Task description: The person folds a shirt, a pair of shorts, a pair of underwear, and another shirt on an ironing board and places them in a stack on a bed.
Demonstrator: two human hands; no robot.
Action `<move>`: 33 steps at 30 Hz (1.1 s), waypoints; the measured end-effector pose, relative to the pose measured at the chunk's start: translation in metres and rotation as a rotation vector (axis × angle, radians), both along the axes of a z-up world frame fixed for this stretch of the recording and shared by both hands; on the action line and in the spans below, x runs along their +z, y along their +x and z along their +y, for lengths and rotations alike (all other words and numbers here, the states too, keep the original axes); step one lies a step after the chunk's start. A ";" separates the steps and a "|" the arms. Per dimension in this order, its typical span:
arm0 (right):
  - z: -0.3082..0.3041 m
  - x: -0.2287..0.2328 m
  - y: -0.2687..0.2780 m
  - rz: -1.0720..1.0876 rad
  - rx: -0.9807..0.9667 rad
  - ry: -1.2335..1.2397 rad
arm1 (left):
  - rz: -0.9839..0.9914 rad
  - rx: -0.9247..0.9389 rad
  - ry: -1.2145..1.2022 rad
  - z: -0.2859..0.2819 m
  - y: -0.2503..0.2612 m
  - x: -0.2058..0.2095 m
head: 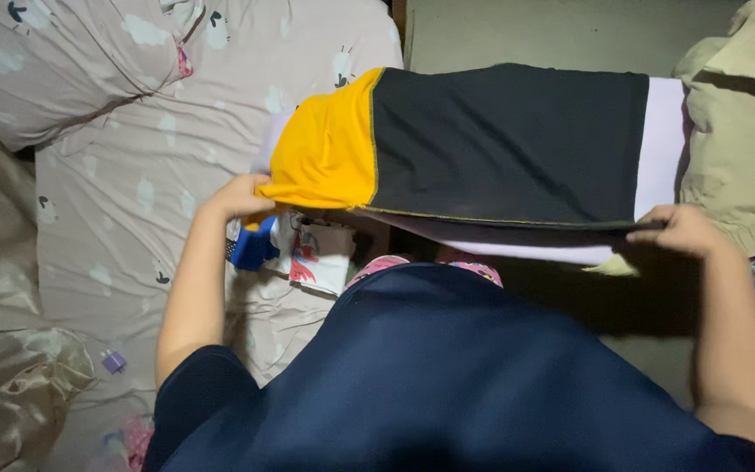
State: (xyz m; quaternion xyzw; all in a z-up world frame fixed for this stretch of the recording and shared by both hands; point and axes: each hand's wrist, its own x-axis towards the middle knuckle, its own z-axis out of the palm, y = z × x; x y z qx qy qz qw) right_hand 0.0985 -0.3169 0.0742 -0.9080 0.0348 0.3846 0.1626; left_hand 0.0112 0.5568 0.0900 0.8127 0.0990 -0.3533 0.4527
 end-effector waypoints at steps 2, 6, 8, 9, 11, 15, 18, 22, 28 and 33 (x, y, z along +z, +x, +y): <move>0.006 0.005 0.032 -0.040 -0.077 0.038 | 0.051 -0.038 -0.105 0.013 0.025 -0.009; 0.036 0.026 0.080 -0.218 -0.651 0.468 | -0.159 0.587 -0.555 0.041 0.096 -0.040; 0.061 0.026 0.098 -0.334 -1.022 0.484 | -0.242 0.743 -0.827 0.044 0.118 -0.064; 0.066 0.022 0.099 -0.322 -0.994 0.498 | -0.285 0.822 -0.961 0.046 0.124 -0.073; 0.073 0.001 0.098 -0.298 -0.937 0.523 | -0.089 0.805 -0.364 0.016 0.119 -0.101; 0.054 -0.032 0.081 -0.206 -0.857 0.589 | -0.082 0.649 -0.070 0.010 0.092 -0.121; 0.045 -0.037 0.063 -0.156 -0.757 0.402 | 0.009 0.837 -0.137 0.019 0.079 -0.123; 0.053 -0.039 0.049 -0.268 -0.718 0.549 | -0.131 1.050 -0.514 0.020 0.078 -0.120; 0.059 -0.034 0.097 -0.711 -0.707 0.753 | -0.396 0.977 -0.382 0.031 0.123 -0.111; 0.046 -0.008 0.204 -0.921 -0.797 0.715 | -0.750 0.892 -0.206 0.053 0.218 -0.081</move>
